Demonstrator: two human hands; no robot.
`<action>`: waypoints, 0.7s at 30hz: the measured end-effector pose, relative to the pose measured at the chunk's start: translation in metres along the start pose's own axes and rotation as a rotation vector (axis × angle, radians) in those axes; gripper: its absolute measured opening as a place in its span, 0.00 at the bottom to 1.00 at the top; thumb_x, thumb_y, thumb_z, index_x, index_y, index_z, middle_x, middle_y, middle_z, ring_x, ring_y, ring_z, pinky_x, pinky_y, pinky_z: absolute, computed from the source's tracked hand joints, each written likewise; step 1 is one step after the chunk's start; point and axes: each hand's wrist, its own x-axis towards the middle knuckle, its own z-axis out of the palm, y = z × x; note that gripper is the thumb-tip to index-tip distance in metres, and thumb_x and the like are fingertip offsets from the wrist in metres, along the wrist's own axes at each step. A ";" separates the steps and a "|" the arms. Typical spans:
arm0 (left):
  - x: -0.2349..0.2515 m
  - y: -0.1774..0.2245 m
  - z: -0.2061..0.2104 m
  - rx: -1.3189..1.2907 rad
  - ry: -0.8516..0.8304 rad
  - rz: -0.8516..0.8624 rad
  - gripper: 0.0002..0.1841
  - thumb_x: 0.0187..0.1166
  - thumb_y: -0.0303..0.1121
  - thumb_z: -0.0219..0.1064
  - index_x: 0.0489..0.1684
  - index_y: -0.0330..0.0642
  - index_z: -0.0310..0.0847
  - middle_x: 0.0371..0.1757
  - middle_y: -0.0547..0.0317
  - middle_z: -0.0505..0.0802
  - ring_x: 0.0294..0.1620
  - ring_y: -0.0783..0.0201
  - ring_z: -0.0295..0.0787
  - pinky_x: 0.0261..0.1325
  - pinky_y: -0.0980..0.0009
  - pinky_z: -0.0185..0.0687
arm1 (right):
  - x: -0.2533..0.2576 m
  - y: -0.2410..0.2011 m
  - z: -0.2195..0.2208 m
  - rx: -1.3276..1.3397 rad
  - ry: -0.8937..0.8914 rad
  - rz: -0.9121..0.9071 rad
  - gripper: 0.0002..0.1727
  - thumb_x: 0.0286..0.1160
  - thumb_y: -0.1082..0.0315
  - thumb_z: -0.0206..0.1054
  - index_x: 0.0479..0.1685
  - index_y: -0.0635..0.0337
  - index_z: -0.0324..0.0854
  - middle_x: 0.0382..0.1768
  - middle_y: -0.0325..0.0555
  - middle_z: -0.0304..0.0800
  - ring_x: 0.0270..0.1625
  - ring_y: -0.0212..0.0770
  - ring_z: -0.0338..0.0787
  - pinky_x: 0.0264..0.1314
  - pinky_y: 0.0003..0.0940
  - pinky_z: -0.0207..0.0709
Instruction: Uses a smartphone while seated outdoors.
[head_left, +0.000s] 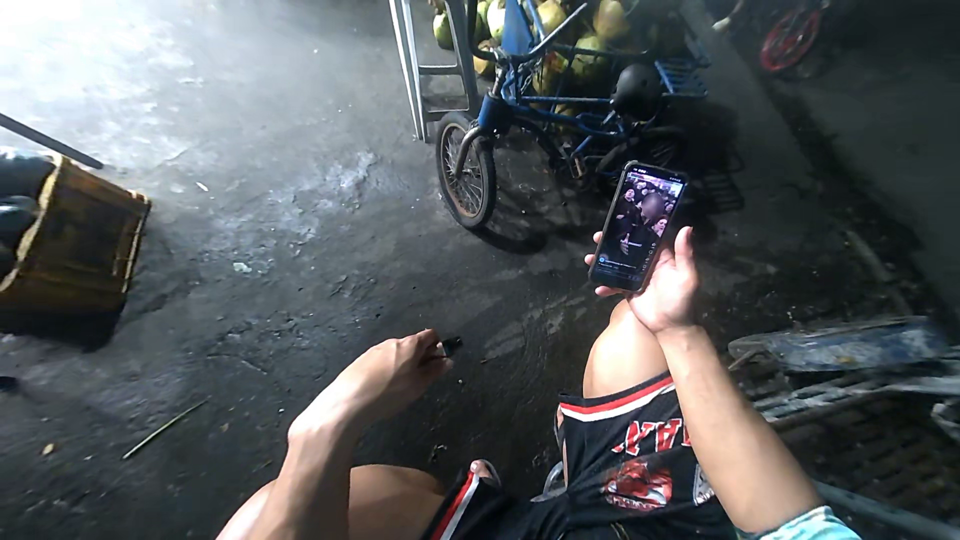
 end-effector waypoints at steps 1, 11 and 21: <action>0.000 0.000 0.000 0.003 0.007 0.005 0.20 0.87 0.55 0.61 0.55 0.47 0.80 0.38 0.50 0.90 0.43 0.48 0.90 0.48 0.42 0.83 | 0.000 0.000 -0.001 -0.003 -0.005 -0.001 0.46 0.80 0.23 0.30 0.85 0.43 0.63 0.71 0.67 0.81 0.61 0.71 0.90 0.34 0.60 0.91; -0.005 0.004 -0.005 -0.082 0.181 0.086 0.15 0.78 0.49 0.73 0.48 0.49 0.84 0.30 0.55 0.88 0.33 0.52 0.88 0.39 0.43 0.82 | -0.001 0.000 0.001 -0.020 0.005 -0.005 0.46 0.80 0.24 0.32 0.85 0.45 0.62 0.70 0.66 0.82 0.60 0.70 0.90 0.34 0.60 0.91; 0.004 0.042 -0.005 -1.421 0.580 0.441 0.24 0.94 0.47 0.48 0.40 0.42 0.88 0.23 0.66 0.86 0.16 0.77 0.72 0.18 0.82 0.68 | -0.032 0.041 0.081 0.131 -0.294 0.309 0.47 0.72 0.20 0.46 0.83 0.44 0.66 0.71 0.63 0.83 0.64 0.70 0.89 0.41 0.61 0.91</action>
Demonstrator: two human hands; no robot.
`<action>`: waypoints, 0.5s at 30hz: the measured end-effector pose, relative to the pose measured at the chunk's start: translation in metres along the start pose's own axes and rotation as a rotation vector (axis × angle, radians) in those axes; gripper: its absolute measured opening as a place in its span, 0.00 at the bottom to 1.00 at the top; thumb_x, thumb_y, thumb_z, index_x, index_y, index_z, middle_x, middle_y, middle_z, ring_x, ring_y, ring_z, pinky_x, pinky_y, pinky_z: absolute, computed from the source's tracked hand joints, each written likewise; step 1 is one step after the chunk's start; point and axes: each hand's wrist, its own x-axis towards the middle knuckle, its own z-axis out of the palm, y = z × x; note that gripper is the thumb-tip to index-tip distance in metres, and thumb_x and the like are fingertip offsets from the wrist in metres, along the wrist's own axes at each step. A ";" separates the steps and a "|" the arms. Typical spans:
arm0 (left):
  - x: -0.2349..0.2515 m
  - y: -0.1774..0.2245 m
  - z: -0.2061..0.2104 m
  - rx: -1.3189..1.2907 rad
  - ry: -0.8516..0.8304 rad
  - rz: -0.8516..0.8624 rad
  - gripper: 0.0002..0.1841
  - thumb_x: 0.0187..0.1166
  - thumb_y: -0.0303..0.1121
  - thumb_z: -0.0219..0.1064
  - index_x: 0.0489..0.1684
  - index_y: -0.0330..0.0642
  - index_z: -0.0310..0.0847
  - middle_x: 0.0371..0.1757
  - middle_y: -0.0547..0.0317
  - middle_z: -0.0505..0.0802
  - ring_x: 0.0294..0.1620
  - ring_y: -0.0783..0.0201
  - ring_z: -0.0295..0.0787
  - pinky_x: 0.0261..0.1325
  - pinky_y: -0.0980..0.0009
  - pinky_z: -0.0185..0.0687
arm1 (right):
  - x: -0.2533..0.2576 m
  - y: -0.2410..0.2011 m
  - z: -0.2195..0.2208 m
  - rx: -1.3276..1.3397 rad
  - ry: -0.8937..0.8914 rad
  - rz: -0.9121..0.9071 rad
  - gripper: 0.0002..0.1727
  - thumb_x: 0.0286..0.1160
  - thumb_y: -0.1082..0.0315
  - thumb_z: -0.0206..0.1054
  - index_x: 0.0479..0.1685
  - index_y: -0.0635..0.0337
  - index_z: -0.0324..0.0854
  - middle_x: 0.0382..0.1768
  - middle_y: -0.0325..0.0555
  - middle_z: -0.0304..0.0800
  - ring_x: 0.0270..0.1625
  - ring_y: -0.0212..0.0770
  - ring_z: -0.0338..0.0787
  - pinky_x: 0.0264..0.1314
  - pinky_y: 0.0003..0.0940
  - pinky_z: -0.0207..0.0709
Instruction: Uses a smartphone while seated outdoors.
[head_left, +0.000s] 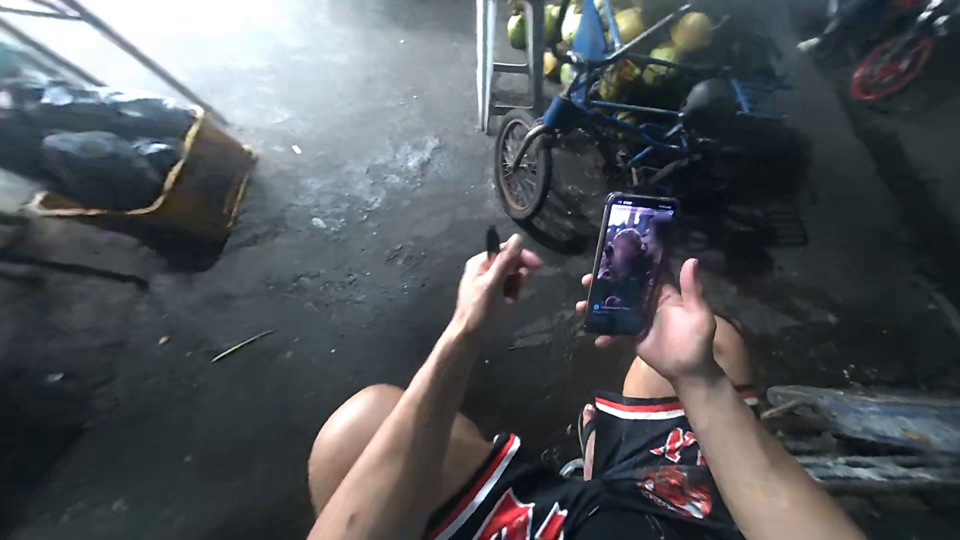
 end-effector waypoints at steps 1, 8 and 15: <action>0.001 0.000 0.001 -0.075 -0.007 -0.037 0.29 0.94 0.53 0.44 0.43 0.42 0.89 0.26 0.65 0.90 0.16 0.78 0.72 0.18 0.82 0.67 | 0.003 0.010 0.012 0.012 -0.030 0.042 0.48 0.71 0.19 0.47 0.83 0.44 0.66 0.71 0.64 0.83 0.64 0.70 0.89 0.41 0.61 0.91; -0.009 0.016 -0.013 -0.530 -0.180 0.048 0.38 0.82 0.75 0.40 0.56 0.54 0.85 0.43 0.58 0.96 0.41 0.66 0.95 0.43 0.64 0.93 | 0.019 0.065 0.069 -0.099 -0.031 0.164 0.48 0.76 0.21 0.44 0.81 0.51 0.69 0.65 0.54 0.88 0.62 0.57 0.92 0.41 0.60 0.92; -0.023 0.027 -0.038 -0.612 -0.306 0.073 0.43 0.75 0.80 0.45 0.60 0.52 0.85 0.46 0.54 0.95 0.43 0.64 0.95 0.43 0.63 0.93 | 0.020 0.075 0.099 -0.169 -0.005 0.173 0.46 0.79 0.24 0.43 0.81 0.51 0.68 0.65 0.54 0.88 0.60 0.57 0.93 0.39 0.58 0.92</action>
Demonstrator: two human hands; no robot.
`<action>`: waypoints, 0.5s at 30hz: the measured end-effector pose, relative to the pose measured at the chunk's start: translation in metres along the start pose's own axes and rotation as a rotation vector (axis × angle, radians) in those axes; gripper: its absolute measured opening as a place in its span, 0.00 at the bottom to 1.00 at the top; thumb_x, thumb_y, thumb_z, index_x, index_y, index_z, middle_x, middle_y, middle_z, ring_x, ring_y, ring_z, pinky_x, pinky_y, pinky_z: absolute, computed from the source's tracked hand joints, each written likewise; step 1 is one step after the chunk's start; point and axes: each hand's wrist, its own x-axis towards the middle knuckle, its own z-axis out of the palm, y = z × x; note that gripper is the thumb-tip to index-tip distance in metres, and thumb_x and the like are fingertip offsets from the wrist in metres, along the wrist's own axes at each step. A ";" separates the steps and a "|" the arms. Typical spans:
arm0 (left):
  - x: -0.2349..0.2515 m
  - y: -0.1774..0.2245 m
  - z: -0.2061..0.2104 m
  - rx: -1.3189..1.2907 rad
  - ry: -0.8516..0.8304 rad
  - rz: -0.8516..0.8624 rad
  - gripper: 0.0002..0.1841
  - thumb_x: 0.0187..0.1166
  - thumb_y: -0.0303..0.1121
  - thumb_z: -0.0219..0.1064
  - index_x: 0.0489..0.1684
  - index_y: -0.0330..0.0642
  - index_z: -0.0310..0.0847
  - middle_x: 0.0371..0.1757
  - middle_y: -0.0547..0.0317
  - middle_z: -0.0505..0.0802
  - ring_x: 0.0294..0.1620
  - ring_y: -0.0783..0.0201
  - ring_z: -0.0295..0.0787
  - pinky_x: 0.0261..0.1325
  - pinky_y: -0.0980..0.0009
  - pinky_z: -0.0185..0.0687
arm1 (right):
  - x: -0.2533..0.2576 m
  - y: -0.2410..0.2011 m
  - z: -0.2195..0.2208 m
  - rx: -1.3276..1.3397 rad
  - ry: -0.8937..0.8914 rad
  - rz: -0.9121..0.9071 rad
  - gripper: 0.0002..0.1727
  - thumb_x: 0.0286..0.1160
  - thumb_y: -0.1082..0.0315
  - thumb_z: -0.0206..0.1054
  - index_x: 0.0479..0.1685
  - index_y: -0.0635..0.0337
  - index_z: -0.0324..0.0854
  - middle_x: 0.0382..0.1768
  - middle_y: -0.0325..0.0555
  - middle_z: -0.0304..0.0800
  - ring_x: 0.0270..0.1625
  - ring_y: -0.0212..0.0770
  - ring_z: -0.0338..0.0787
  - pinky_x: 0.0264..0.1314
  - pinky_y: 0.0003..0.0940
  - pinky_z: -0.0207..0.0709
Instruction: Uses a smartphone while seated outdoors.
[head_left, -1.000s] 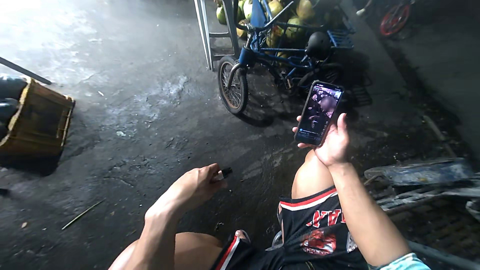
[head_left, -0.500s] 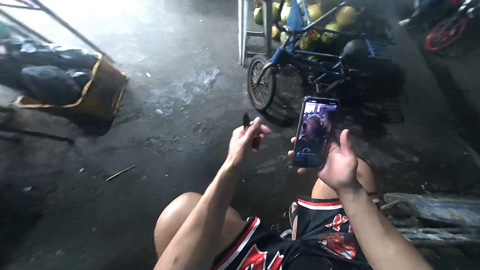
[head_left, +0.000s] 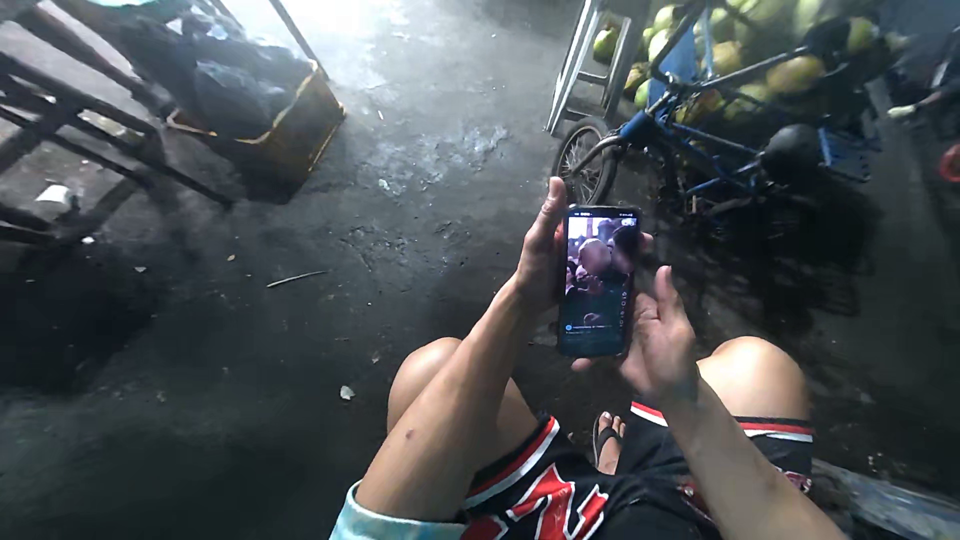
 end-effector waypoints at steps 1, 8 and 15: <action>-0.001 0.002 -0.002 -0.013 -0.016 -0.016 0.45 0.75 0.80 0.45 0.62 0.48 0.85 0.49 0.49 0.95 0.46 0.59 0.95 0.46 0.60 0.93 | -0.001 0.001 0.002 0.000 -0.009 0.003 0.45 0.79 0.24 0.44 0.81 0.50 0.67 0.65 0.54 0.88 0.61 0.57 0.92 0.39 0.59 0.92; -0.011 0.011 0.012 0.047 -0.026 -0.008 0.42 0.78 0.78 0.44 0.57 0.49 0.86 0.42 0.56 0.96 0.40 0.67 0.95 0.42 0.66 0.93 | -0.002 0.004 0.013 0.007 0.006 -0.006 0.42 0.78 0.24 0.46 0.76 0.47 0.70 0.61 0.56 0.89 0.56 0.60 0.93 0.38 0.61 0.91; -0.010 0.010 0.007 -0.077 -0.041 0.104 0.40 0.83 0.73 0.43 0.58 0.47 0.86 0.46 0.50 0.95 0.42 0.62 0.95 0.44 0.62 0.93 | -0.019 0.019 0.014 0.063 0.138 -0.018 0.44 0.79 0.24 0.41 0.76 0.50 0.70 0.60 0.54 0.90 0.53 0.54 0.95 0.37 0.51 0.92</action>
